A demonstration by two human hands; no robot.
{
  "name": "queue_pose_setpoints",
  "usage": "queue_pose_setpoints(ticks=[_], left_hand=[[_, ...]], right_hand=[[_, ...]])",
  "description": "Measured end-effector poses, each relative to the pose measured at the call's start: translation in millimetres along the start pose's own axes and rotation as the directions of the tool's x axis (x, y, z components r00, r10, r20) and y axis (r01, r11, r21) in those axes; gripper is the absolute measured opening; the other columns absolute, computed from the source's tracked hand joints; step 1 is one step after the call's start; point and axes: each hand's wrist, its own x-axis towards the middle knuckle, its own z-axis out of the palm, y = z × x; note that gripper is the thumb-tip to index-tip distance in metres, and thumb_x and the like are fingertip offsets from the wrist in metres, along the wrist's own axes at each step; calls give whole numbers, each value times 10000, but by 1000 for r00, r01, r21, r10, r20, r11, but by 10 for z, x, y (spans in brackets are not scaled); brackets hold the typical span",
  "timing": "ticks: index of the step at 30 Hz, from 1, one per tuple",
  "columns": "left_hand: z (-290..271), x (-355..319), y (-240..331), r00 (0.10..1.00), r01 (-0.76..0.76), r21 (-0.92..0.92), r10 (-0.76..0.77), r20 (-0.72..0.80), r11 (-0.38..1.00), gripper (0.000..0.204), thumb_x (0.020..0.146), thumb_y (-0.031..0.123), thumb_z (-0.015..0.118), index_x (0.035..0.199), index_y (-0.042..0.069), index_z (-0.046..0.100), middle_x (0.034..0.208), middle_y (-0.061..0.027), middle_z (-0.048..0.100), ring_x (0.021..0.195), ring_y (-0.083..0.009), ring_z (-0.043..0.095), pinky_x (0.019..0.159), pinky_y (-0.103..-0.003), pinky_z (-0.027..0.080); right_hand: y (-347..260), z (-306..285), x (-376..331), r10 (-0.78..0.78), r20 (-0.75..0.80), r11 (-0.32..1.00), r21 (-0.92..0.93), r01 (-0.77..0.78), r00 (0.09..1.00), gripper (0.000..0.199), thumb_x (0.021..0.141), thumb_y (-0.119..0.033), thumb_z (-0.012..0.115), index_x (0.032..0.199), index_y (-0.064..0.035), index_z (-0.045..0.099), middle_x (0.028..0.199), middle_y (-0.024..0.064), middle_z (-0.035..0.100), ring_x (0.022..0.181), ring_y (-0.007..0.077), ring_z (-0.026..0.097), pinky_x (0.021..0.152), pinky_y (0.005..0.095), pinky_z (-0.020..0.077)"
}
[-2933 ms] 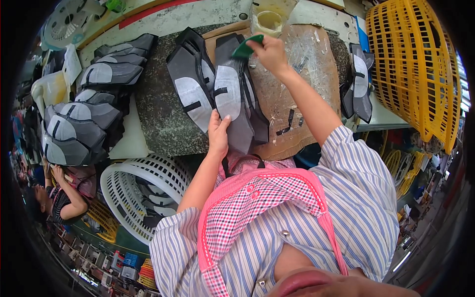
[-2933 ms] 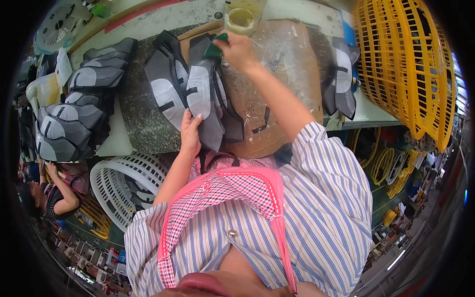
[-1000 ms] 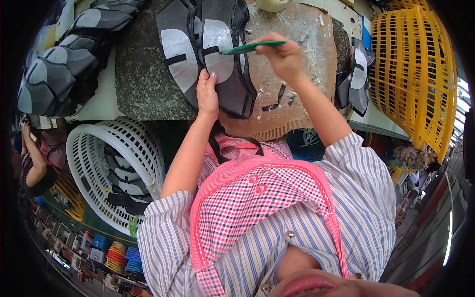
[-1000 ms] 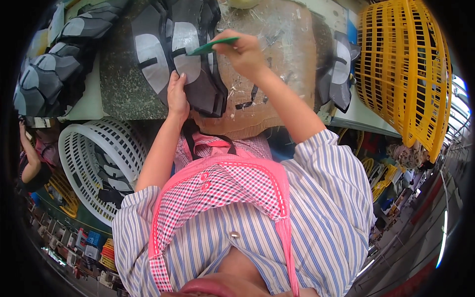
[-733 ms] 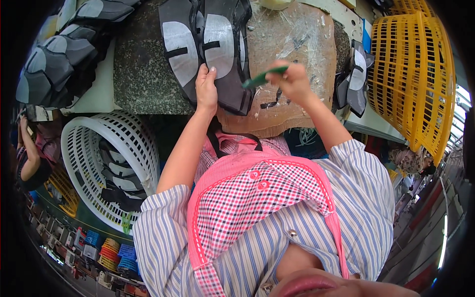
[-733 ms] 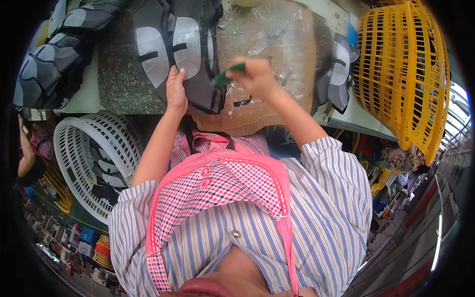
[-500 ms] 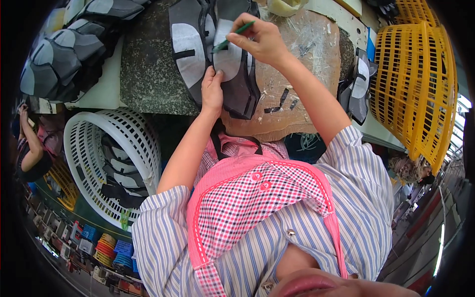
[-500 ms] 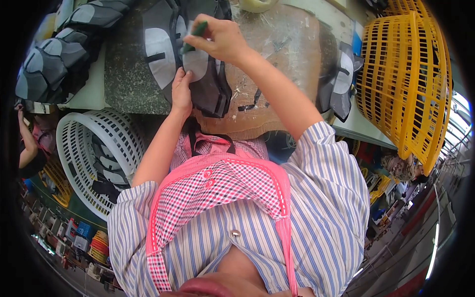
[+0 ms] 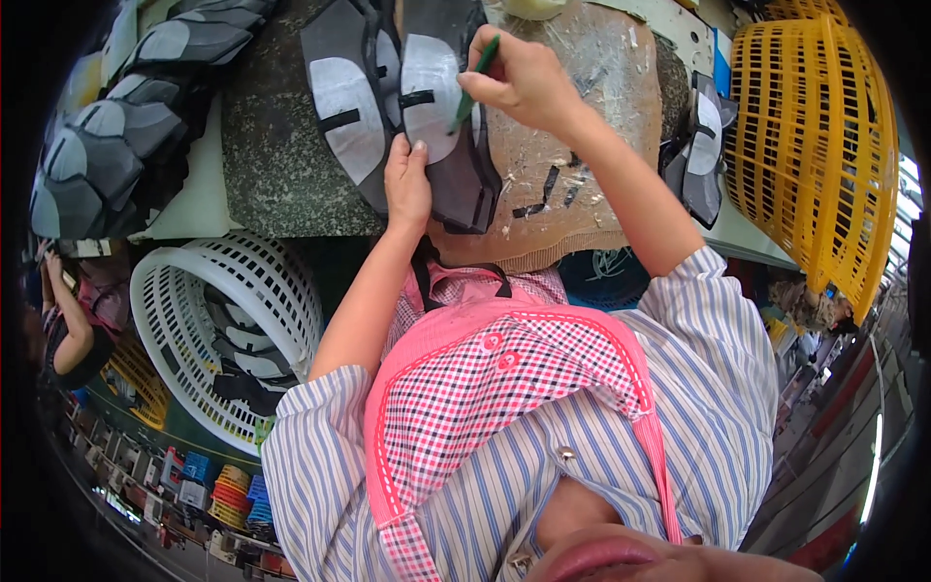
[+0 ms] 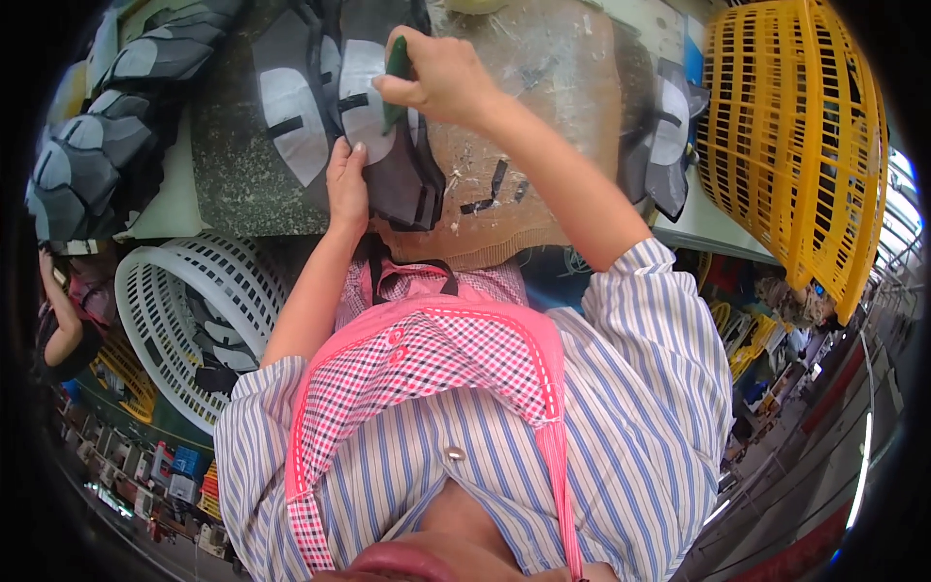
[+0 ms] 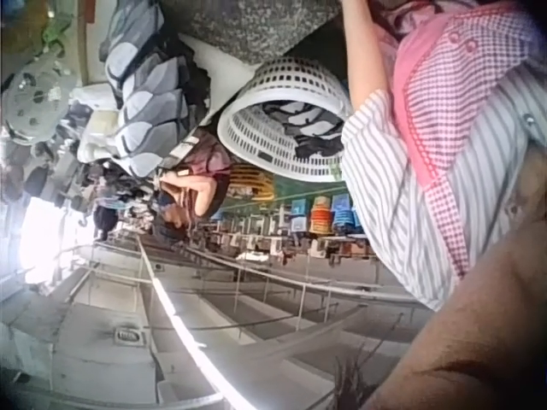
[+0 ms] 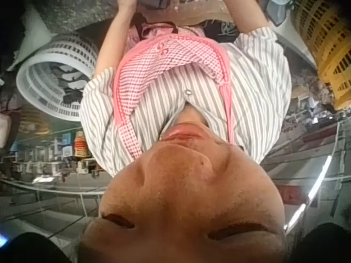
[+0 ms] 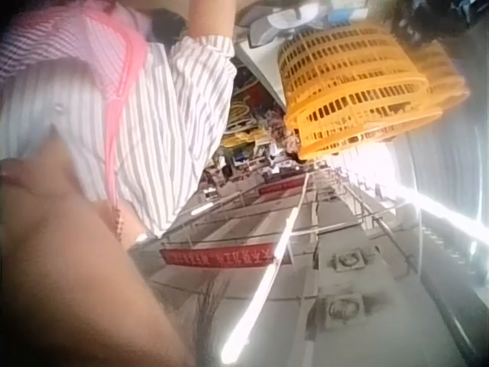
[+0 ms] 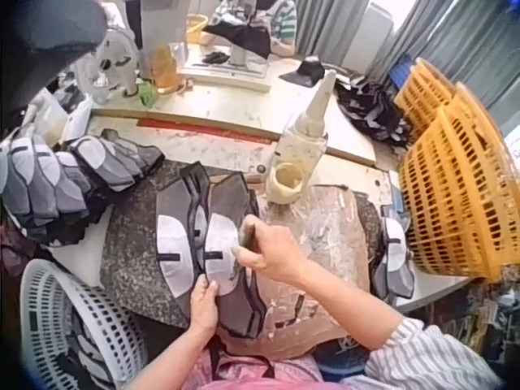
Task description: Applying glue to shoe upper components using a small plastic scraper tool.
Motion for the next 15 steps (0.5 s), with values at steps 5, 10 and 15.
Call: queue_pose_setpoints(ticks=[5,10,15], left_hand=[[-16,65,-66,1000,14,33,-14,11,999,159,817,113,378,887,-4,459,864,-43,510,793,-85,437,727,-217,342],[-2,44,102,998,-6,101,0,67,995,166,818,114,379,895,-14,453,874,-52,506,796,-96,437,730,-223,342],[-141,86,577,998,56,213,-55,-10,975,313,818,142,421,1055,-58,373,1007,-88,466,930,-130,421,812,-229,312]], right_hand=[[292,535,-675,35,-278,926,371,73,960,173,676,-136,603,722,-40,467,687,55,576,621,118,559,573,227,443],[529,497,-1169,230,-43,924,325,-204,972,205,662,-191,621,701,-63,465,617,41,547,524,122,541,486,247,424],[627,-199,-172,229,-606,681,659,319,762,76,758,-101,542,806,-44,535,640,13,545,542,65,503,460,199,386]])
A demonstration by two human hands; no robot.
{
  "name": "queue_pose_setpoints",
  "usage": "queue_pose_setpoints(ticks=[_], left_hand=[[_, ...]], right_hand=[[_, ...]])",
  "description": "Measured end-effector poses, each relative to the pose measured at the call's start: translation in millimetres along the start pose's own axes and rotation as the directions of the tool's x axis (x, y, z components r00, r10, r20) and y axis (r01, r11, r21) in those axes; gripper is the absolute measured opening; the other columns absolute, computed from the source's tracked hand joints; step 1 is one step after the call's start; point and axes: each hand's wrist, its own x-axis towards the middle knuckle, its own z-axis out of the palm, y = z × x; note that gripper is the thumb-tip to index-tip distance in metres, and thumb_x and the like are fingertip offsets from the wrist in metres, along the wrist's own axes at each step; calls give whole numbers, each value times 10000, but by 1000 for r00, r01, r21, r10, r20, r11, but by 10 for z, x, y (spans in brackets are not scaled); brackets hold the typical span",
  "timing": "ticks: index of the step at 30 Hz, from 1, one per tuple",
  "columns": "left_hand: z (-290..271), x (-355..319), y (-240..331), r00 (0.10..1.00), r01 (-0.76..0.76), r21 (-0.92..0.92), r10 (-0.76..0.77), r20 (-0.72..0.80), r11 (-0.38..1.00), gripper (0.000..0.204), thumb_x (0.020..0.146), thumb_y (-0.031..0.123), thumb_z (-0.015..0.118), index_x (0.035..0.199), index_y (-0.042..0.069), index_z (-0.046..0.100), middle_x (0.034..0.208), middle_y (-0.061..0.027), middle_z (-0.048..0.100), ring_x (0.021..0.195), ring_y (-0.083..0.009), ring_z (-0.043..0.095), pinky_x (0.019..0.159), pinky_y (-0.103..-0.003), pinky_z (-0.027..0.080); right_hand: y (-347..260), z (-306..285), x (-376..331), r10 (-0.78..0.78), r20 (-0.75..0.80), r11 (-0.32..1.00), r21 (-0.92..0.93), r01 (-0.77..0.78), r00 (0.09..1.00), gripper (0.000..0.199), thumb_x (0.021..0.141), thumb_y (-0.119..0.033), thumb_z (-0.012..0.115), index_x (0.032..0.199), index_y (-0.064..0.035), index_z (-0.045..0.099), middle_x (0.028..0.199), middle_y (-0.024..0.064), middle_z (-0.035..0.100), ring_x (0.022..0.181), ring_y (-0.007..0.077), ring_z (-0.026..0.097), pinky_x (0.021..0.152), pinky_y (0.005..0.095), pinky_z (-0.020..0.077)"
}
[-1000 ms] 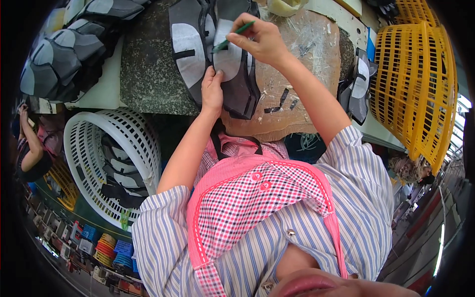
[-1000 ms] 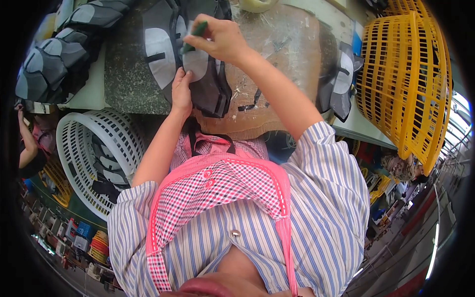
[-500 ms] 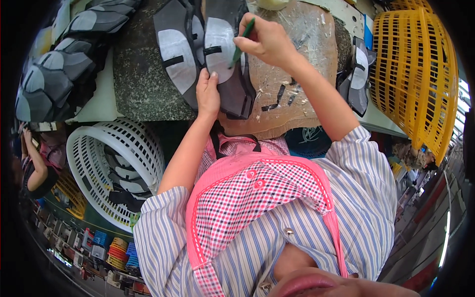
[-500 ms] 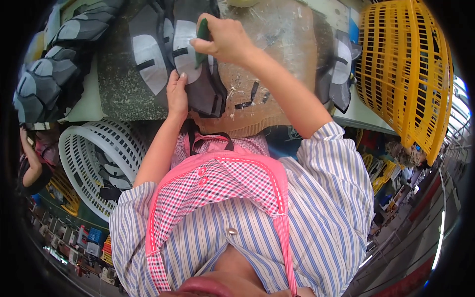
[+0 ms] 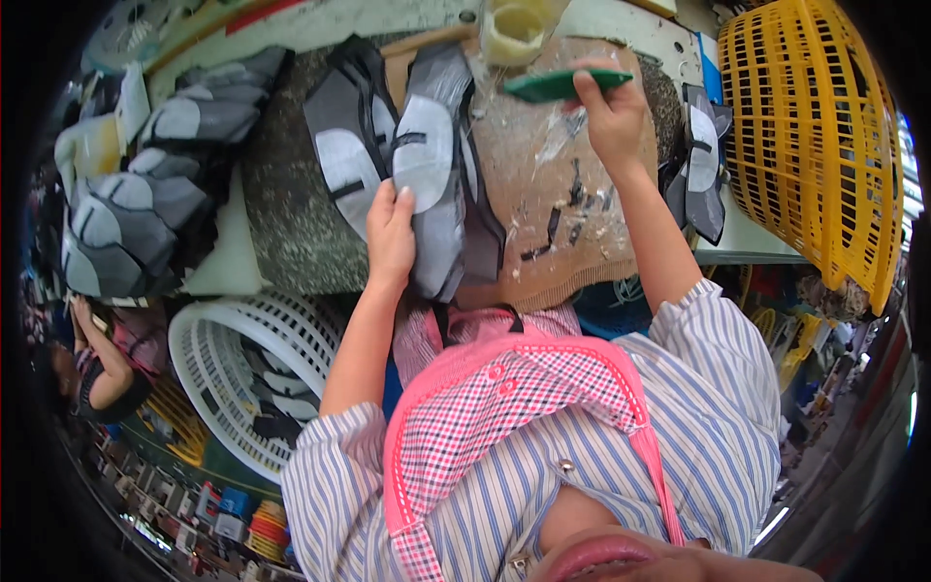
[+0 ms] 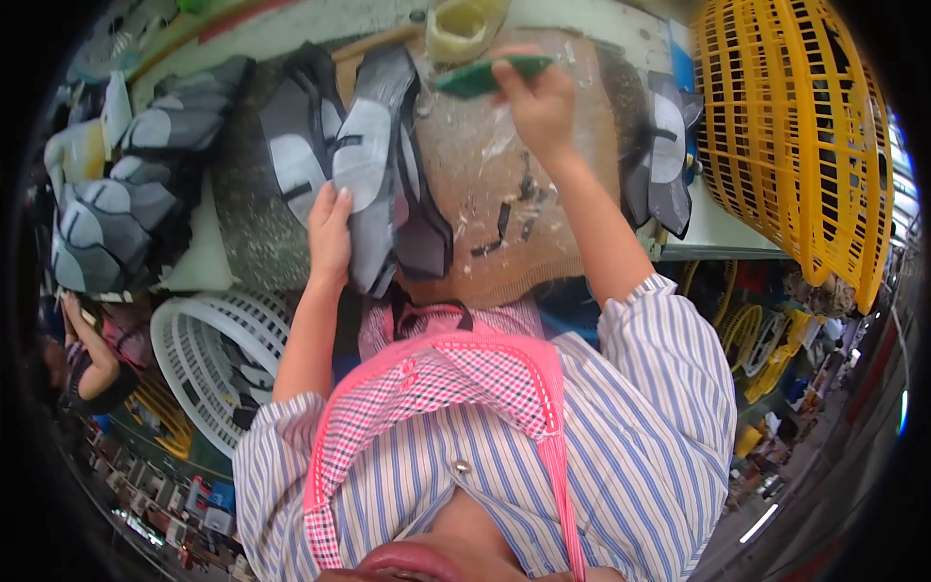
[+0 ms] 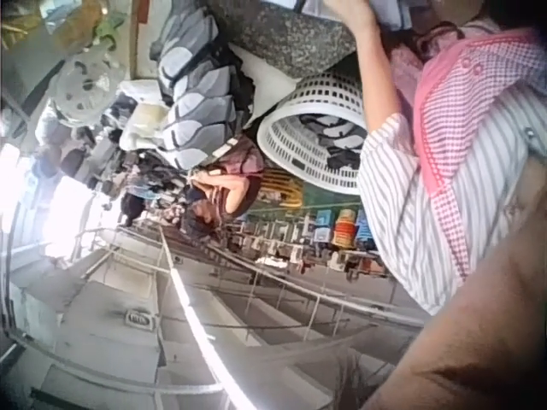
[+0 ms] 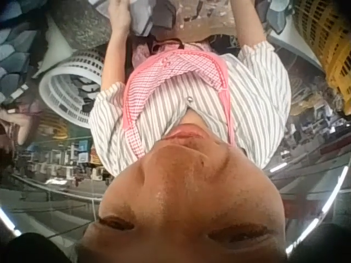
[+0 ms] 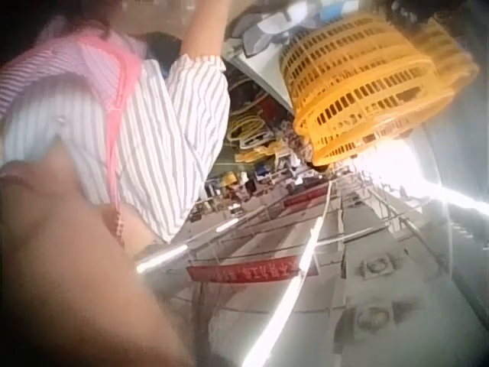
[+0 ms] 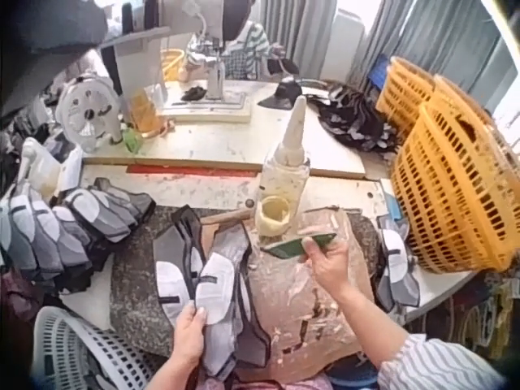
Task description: Applying glue to shoe upper components using a small plastic scraper tool.
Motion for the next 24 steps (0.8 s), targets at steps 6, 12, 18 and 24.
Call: queue_pose_setpoints(ticks=[6,12,18,24], left_hand=[[-405,376,1317,835,-516,101,526,-161,851,196,818,122,425,946,-22,460,901,-68,504,822,-115,461,737,-231,360],[-1739,1266,1643,425,-416,479,631,-649,773,204,781,159,465,834,-37,444,863,-127,504,793,-186,489,723,-297,371],[-1634,1308,907,728,-248,287,373,-575,925,429,775,59,476,1123,-61,256,804,-151,505,625,-184,540,530,-218,438],[-508,307,474,866,-415,298,474,-161,860,299,777,11,454,1069,-17,394,867,-97,504,754,-146,512,673,-229,419]], right_hand=[[615,-41,684,-213,-84,641,-764,74,973,215,736,-268,533,711,-59,576,607,152,542,517,258,527,471,338,390],[427,-336,619,-278,-127,809,-566,161,952,181,749,-200,561,713,-22,570,581,55,556,513,157,500,468,276,373],[301,-299,331,-2,-194,957,-285,-54,981,161,757,-162,554,708,-8,558,566,-4,534,495,108,453,445,259,344],[575,-79,388,-109,-6,877,-471,93,994,139,765,-142,539,796,-19,596,608,27,564,545,68,517,495,200,410]])
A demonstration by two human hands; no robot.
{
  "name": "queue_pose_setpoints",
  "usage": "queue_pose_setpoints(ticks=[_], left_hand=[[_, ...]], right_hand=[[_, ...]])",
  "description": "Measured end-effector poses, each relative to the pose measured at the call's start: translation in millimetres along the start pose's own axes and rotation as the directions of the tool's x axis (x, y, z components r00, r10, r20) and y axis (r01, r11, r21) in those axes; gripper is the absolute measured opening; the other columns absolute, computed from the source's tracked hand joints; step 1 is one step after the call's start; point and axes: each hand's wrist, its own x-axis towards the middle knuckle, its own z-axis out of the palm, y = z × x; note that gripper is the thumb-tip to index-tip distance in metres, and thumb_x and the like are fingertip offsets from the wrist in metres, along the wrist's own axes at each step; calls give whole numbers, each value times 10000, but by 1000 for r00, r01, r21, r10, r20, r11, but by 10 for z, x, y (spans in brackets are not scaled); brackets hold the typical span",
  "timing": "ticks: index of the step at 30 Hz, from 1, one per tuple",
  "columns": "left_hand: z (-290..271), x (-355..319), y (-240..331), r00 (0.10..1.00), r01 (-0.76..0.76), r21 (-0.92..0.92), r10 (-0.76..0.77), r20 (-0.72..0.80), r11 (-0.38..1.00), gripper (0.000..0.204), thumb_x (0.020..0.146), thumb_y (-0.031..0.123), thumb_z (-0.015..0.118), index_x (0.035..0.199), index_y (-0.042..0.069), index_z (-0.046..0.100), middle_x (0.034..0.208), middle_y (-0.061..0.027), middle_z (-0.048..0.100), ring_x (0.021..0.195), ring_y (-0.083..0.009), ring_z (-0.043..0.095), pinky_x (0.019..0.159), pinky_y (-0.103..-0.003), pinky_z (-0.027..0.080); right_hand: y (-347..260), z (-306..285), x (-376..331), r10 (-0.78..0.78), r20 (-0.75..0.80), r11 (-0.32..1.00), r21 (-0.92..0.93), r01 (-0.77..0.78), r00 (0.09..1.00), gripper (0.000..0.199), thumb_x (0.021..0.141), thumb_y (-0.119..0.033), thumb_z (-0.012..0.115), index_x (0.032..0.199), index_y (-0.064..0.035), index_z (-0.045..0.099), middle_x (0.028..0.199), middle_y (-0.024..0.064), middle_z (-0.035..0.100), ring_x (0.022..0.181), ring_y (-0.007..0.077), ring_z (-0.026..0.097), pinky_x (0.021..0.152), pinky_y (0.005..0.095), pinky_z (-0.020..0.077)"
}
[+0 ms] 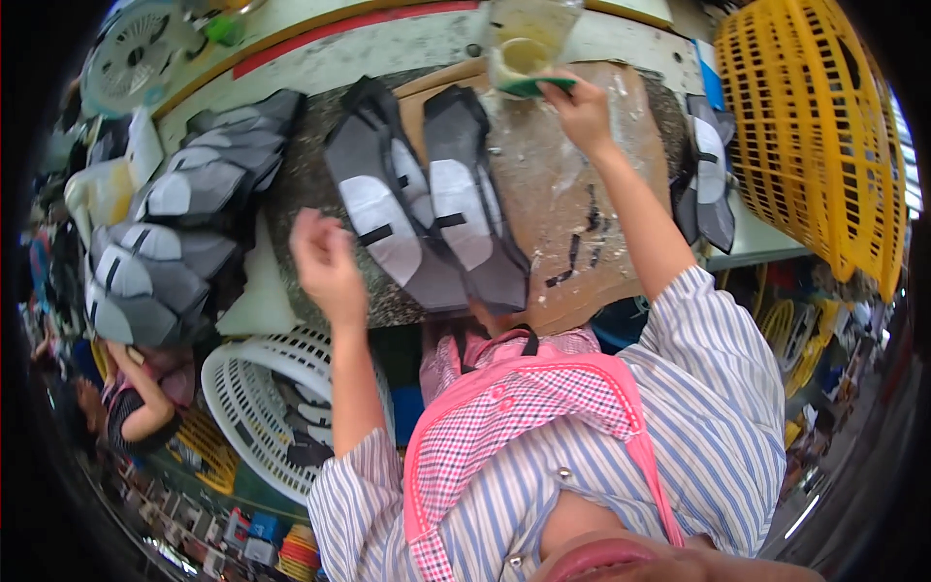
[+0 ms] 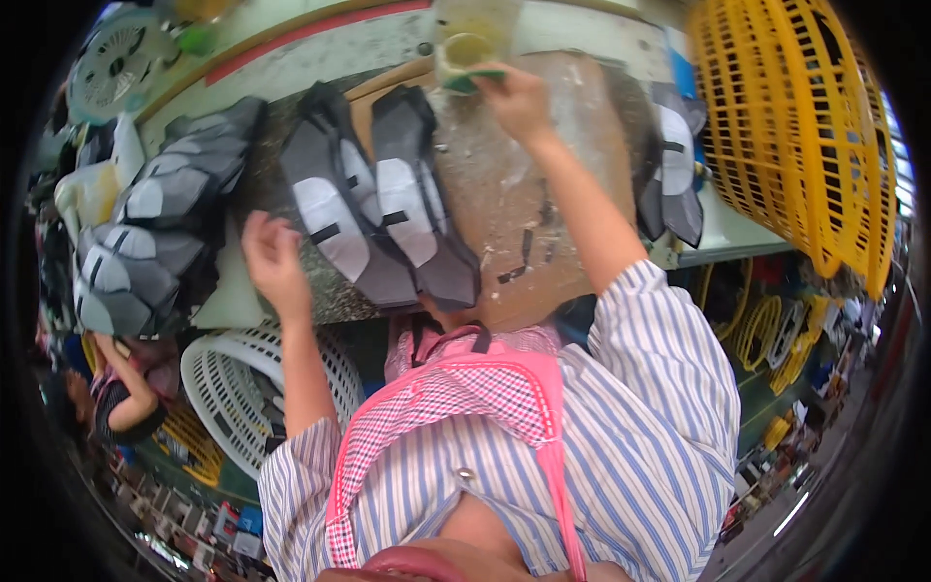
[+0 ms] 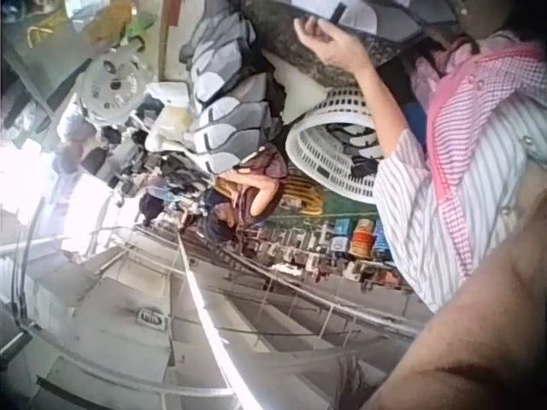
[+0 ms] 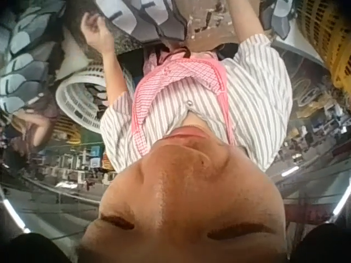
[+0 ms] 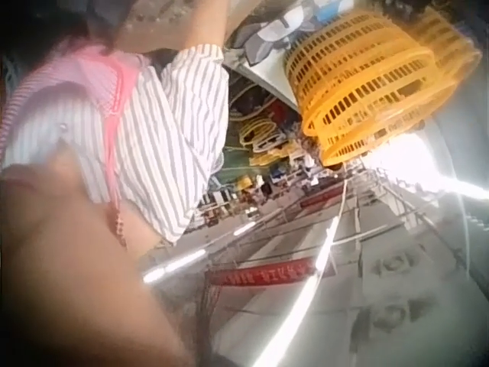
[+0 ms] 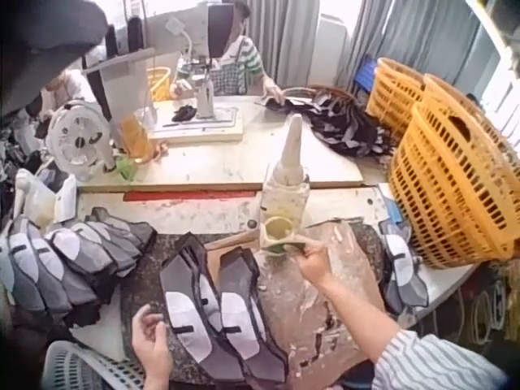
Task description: Applying glue to shoe upper components using a small plastic scraper tool.
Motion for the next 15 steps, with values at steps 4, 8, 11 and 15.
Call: queue_pose_setpoints(ticks=[4,8,11,15], left_hand=[[429,-712,102,917,36,166,-99,386,985,357,744,72,499,1089,22,423,995,-122,494,874,-221,501,739,-286,401],[654,-870,-134,929,-219,413,60,365,884,483,747,125,499,1175,3,312,1067,-175,425,960,-259,443,795,-287,371],[640,-865,-210,946,29,338,-136,295,941,534,743,180,520,1181,-22,290,1042,-173,444,895,-233,476,748,-278,393],[669,-763,-304,864,450,97,-460,205,888,533,724,205,570,1140,-47,352,904,-114,527,727,-143,513,632,-242,422]], right_hand=[[-263,-163,278,-55,-310,997,27,66,949,149,714,-205,572,819,-104,606,591,73,568,504,134,517,467,265,386],[-117,-410,112,68,19,988,-141,-65,997,147,762,-161,543,766,-22,591,571,7,557,461,76,486,425,167,353],[-329,-605,19,296,63,905,302,-301,953,152,768,-163,531,746,-20,577,588,19,563,452,81,481,414,181,362],[-477,-391,-340,306,305,819,399,-413,902,125,771,-138,525,764,-22,573,637,36,571,499,87,512,458,195,404]])
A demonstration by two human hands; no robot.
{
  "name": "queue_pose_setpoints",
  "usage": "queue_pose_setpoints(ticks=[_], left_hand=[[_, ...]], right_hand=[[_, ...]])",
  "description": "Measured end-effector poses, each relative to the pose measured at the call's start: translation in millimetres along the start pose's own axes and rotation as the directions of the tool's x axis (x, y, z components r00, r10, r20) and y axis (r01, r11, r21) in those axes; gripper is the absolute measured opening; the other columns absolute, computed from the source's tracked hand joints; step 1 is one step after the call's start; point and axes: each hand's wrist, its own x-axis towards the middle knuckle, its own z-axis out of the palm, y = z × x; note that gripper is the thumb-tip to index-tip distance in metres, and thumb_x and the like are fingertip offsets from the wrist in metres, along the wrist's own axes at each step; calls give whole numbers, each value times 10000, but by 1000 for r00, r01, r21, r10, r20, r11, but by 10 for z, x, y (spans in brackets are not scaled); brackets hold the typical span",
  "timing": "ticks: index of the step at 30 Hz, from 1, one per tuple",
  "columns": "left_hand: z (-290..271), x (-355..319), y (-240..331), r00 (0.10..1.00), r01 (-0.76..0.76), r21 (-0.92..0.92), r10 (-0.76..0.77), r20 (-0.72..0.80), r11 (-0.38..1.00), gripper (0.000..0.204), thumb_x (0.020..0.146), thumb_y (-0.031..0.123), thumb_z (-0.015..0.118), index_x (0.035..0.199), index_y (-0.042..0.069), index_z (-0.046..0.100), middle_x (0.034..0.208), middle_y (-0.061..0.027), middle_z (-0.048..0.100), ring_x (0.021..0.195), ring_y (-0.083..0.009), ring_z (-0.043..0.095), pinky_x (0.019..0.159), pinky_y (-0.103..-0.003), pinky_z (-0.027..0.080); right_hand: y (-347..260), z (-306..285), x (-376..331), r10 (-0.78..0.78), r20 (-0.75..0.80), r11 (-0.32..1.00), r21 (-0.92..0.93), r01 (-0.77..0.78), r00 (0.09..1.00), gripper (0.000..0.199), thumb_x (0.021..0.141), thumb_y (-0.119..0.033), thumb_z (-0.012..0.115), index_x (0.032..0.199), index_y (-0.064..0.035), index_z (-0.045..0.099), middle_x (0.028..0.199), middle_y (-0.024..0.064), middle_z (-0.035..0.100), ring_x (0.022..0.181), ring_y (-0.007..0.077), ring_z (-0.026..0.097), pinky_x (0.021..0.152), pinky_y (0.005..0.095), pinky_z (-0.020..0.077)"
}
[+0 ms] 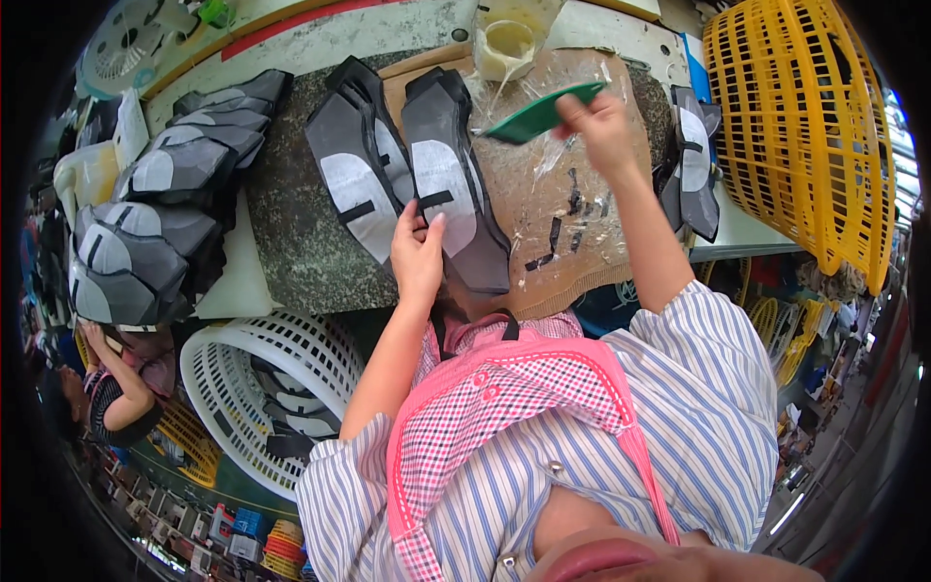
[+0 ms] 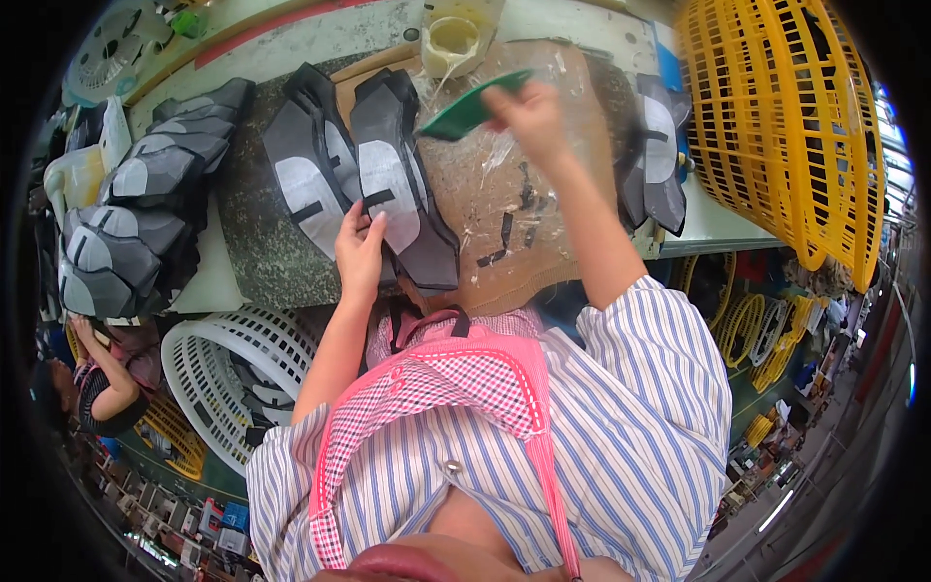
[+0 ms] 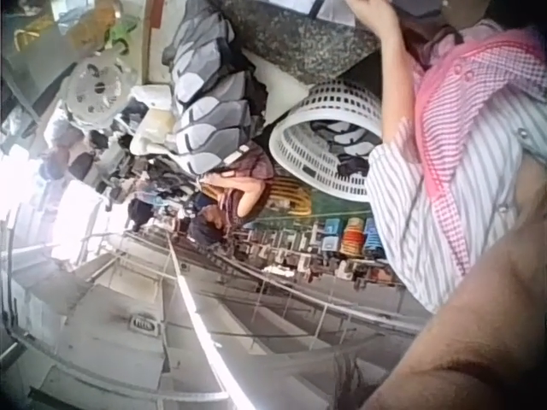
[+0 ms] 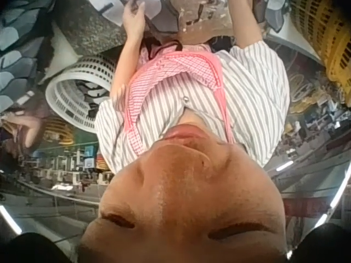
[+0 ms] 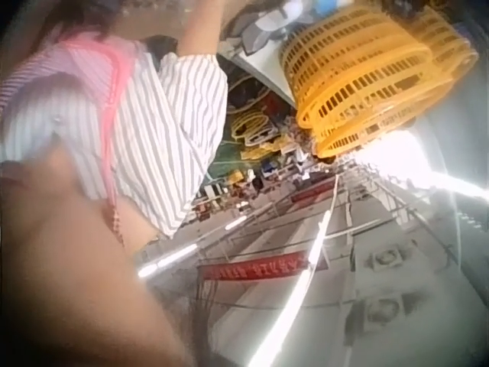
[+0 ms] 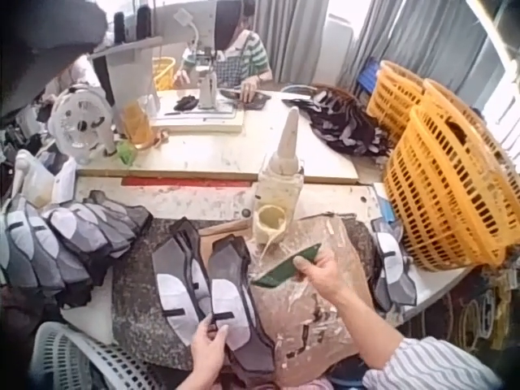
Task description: Applying glue to shoe upper components using a small plastic scraper tool.
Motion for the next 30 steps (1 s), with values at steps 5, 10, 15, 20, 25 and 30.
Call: queue_pose_setpoints(ticks=[5,10,15,20,25,30], left_hand=[[50,76,64,998,-54,-107,57,27,993,282,704,162,606,862,-50,508,722,-41,542,631,-85,489,577,-210,401],[6,101,86,990,67,-272,-31,135,960,171,729,107,574,825,-17,503,678,-2,516,593,-45,438,539,-173,357],[-11,217,67,959,153,-238,-85,270,959,138,749,97,542,831,-3,495,681,6,506,601,-40,426,536,-165,336],[-50,207,138,953,183,-331,-85,290,926,146,768,101,517,860,-8,488,645,35,473,545,-31,390,483,-172,306],[-93,255,53,906,306,-360,-154,394,881,142,795,108,478,894,7,479,759,-3,515,654,-66,469,591,-199,375],[-92,229,209,868,442,-616,-135,479,652,174,817,97,426,968,13,447,872,-33,535,769,-103,513,697,-220,409]], right_hand=[[314,480,162,-222,37,974,-30,224,974,87,731,-49,552,808,-18,577,719,33,583,625,92,524,567,208,421],[296,460,-112,-164,309,919,-297,259,937,123,708,-9,540,825,-20,576,694,32,560,626,93,517,550,197,416],[347,569,220,-210,95,912,-339,230,973,98,735,-134,556,727,-38,572,571,33,544,488,94,488,446,230,376],[156,560,380,-457,15,684,-633,362,889,179,722,-206,579,694,-30,567,546,100,534,465,159,502,431,278,372],[435,496,228,-277,6,842,-480,246,961,208,709,-243,585,649,-44,563,546,121,526,453,219,492,423,289,364],[58,122,564,-507,-166,748,-572,337,846,168,745,-211,568,716,-47,591,504,42,524,418,100,437,400,243,344]])
